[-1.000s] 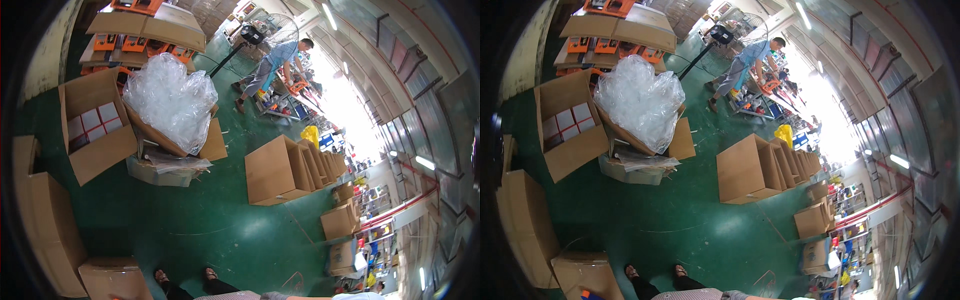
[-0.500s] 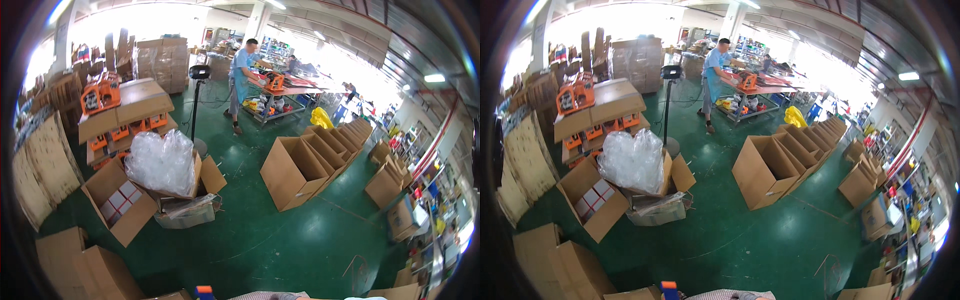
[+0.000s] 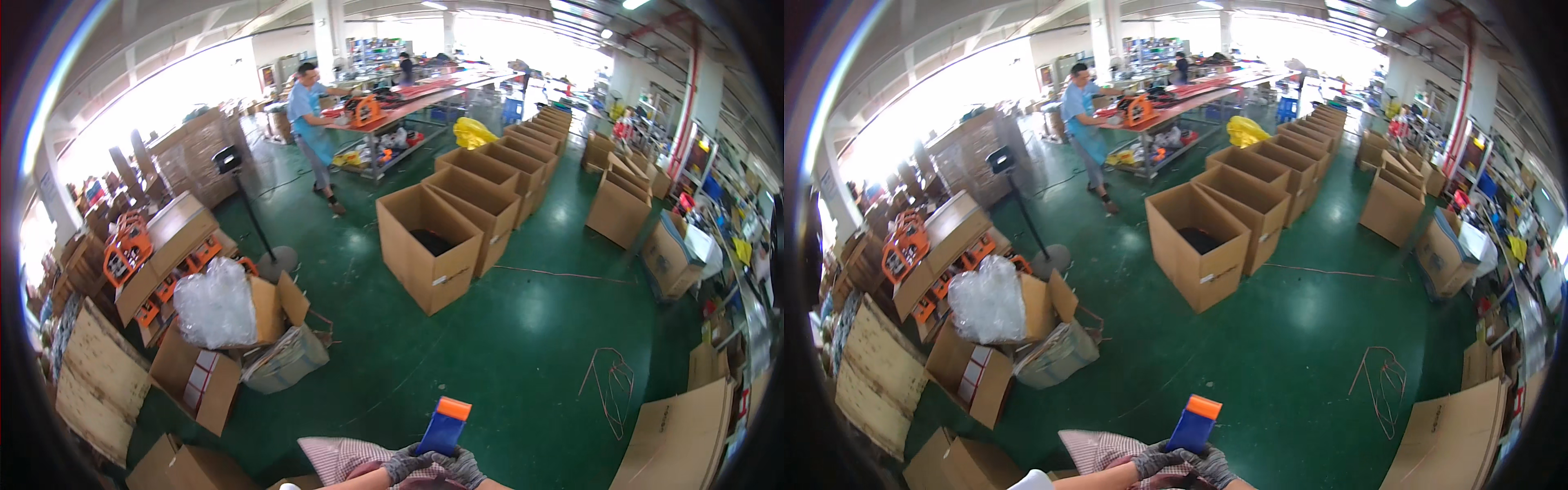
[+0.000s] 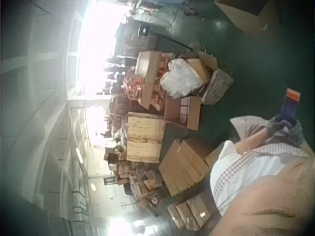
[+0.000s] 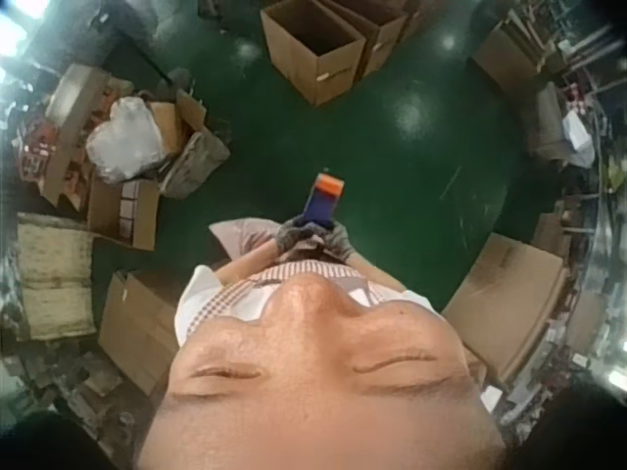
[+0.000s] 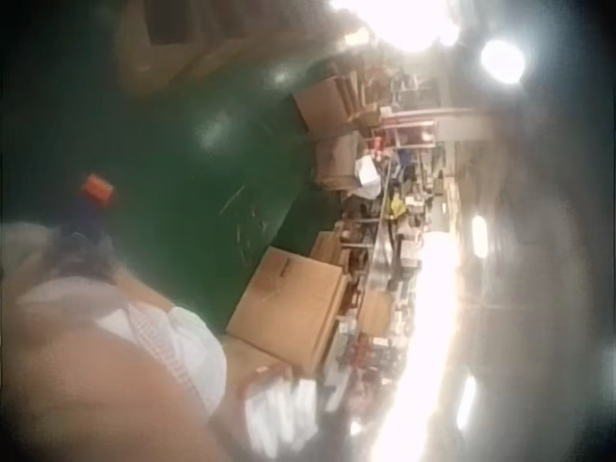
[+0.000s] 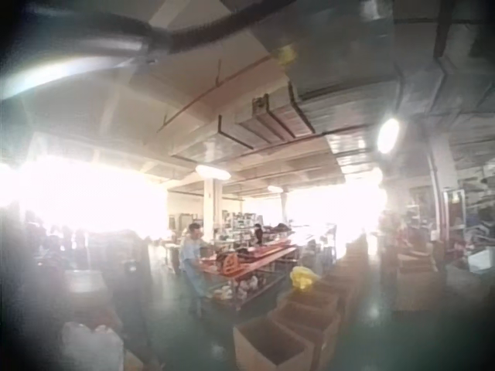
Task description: The recorder is seen assembling large industrial cables into a protective sleeve on a workbench, then moving to assemble and tape a cardboard box.
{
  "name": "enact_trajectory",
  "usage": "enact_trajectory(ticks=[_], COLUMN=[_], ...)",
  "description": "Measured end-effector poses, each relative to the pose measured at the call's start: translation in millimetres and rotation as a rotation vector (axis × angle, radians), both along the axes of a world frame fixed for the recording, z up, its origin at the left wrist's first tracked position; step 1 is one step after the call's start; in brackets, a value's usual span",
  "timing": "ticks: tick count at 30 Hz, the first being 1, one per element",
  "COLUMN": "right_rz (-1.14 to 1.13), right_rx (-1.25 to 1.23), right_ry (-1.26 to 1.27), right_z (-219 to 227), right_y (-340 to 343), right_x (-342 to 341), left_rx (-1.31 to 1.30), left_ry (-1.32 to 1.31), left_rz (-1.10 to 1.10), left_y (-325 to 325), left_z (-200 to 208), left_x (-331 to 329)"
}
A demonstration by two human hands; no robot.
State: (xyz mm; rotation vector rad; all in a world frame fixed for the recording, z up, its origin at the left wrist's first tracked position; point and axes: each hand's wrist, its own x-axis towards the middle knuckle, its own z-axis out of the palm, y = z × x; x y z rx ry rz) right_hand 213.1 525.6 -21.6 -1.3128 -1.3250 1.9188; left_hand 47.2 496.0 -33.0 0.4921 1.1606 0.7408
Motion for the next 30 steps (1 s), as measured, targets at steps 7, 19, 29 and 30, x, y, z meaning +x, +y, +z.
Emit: enact_trajectory(ticks=[7,19,29,30], right_rz=[-0.199,-1.373,-1.564,-1.560], right_rx=[0.015,0.340,0.341,0.346], right_ry=[0.341,0.406,-1.299,-1.344], right_z=[64,99,155,152], right_y=[69,69,-88,-96], right_x=[36,92,165,173], left_rx=[0.151,0.367,0.631,0.800], left_ry=[0.074,-0.368,-0.498,-0.522], left_rz=[-0.367,-1.068,-1.286,-1.317], left_y=[95,226,194,187], left_z=[56,76,152,159], left_x=[32,168,305,326])
